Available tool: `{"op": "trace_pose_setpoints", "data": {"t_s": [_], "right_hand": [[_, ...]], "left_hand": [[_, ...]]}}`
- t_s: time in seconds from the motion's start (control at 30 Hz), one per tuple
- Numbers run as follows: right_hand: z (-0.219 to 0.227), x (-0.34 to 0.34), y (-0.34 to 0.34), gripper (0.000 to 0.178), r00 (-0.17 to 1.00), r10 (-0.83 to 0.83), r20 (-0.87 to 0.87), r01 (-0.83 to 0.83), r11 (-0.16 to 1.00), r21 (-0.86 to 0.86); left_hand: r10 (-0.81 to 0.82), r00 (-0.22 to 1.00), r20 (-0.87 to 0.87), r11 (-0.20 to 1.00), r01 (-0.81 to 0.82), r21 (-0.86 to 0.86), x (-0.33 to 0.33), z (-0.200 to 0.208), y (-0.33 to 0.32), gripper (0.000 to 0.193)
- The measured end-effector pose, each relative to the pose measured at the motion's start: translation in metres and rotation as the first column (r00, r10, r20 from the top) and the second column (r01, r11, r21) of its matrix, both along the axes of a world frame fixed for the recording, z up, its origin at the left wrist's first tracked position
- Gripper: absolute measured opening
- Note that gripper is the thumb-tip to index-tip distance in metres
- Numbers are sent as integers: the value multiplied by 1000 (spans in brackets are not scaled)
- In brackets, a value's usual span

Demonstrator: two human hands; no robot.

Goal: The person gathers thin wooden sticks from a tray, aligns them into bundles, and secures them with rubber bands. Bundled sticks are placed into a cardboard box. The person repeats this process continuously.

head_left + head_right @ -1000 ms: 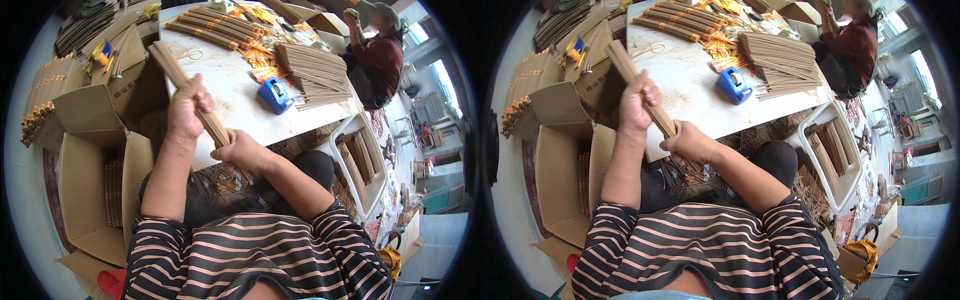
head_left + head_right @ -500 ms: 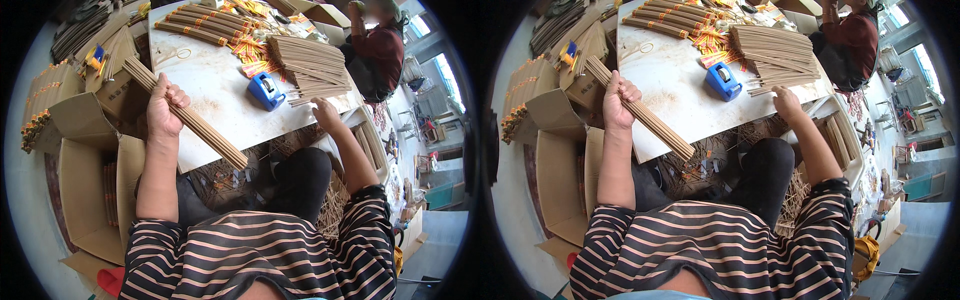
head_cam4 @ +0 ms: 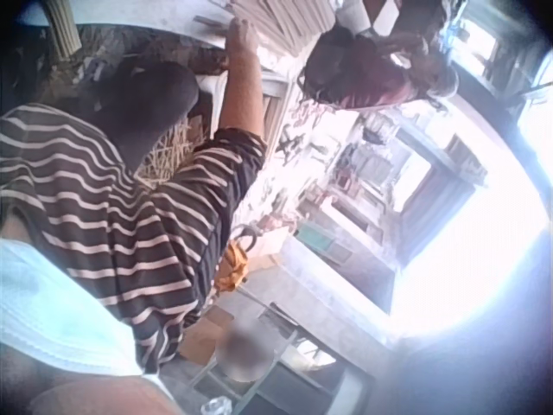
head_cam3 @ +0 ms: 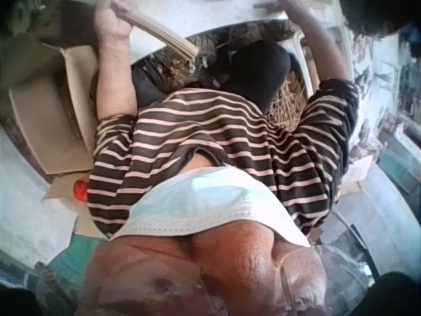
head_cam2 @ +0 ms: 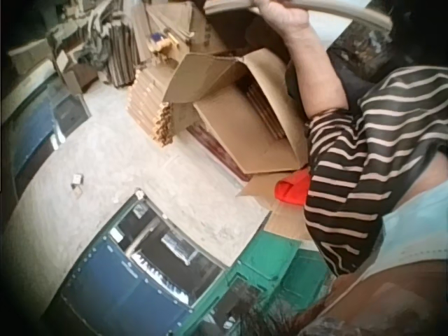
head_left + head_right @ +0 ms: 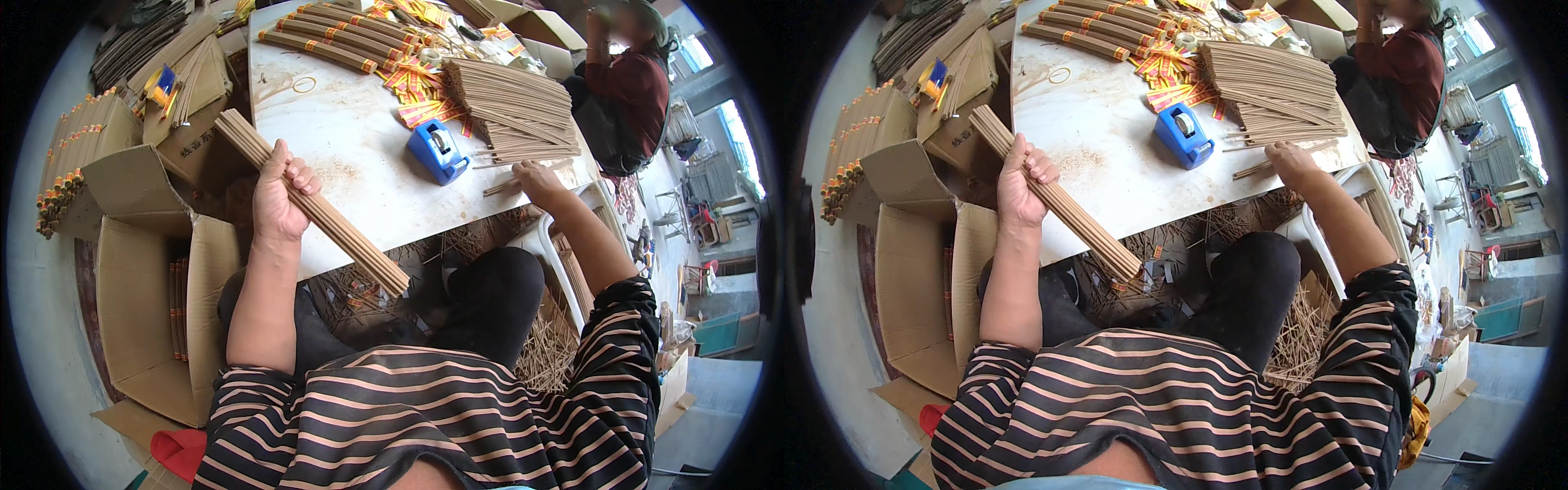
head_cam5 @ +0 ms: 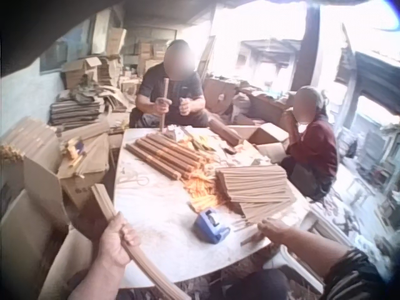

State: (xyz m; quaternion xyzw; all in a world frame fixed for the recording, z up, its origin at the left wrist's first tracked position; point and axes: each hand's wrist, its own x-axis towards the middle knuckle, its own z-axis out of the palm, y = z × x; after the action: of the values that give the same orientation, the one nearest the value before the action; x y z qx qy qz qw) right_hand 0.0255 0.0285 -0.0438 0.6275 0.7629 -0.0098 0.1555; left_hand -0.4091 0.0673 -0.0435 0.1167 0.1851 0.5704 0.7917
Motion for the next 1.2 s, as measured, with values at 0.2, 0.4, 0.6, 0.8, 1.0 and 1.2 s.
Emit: {"op": "trace_pose_setpoints", "data": {"t_s": [0.2,0.4,0.6,0.8,1.0,1.2], "right_hand": [[-7,18,3,10,985,168,-33,-168,986,-6],[-4,5,3,12,987,159,-7,-159,987,22],[-11,14,4,12,978,201,-49,-200,979,31],[1,-2,3,14,965,260,-19,-257,963,85],[73,-63,6,9,934,326,-143,-268,909,320],[158,-204,31,6,662,-45,-749,-76,989,-127]], "left_hand": [[1,1000,-13,1000,-1,-19,1,2,0,35],[-6,996,93,1000,4,19,-7,1,-2,29],[-3,996,93,1000,2,20,-5,5,-5,28],[-1,994,113,1000,0,11,-9,7,-5,30],[-41,991,130,999,37,33,-8,6,-4,30],[-79,993,85,996,76,42,-12,7,-9,28]]}}
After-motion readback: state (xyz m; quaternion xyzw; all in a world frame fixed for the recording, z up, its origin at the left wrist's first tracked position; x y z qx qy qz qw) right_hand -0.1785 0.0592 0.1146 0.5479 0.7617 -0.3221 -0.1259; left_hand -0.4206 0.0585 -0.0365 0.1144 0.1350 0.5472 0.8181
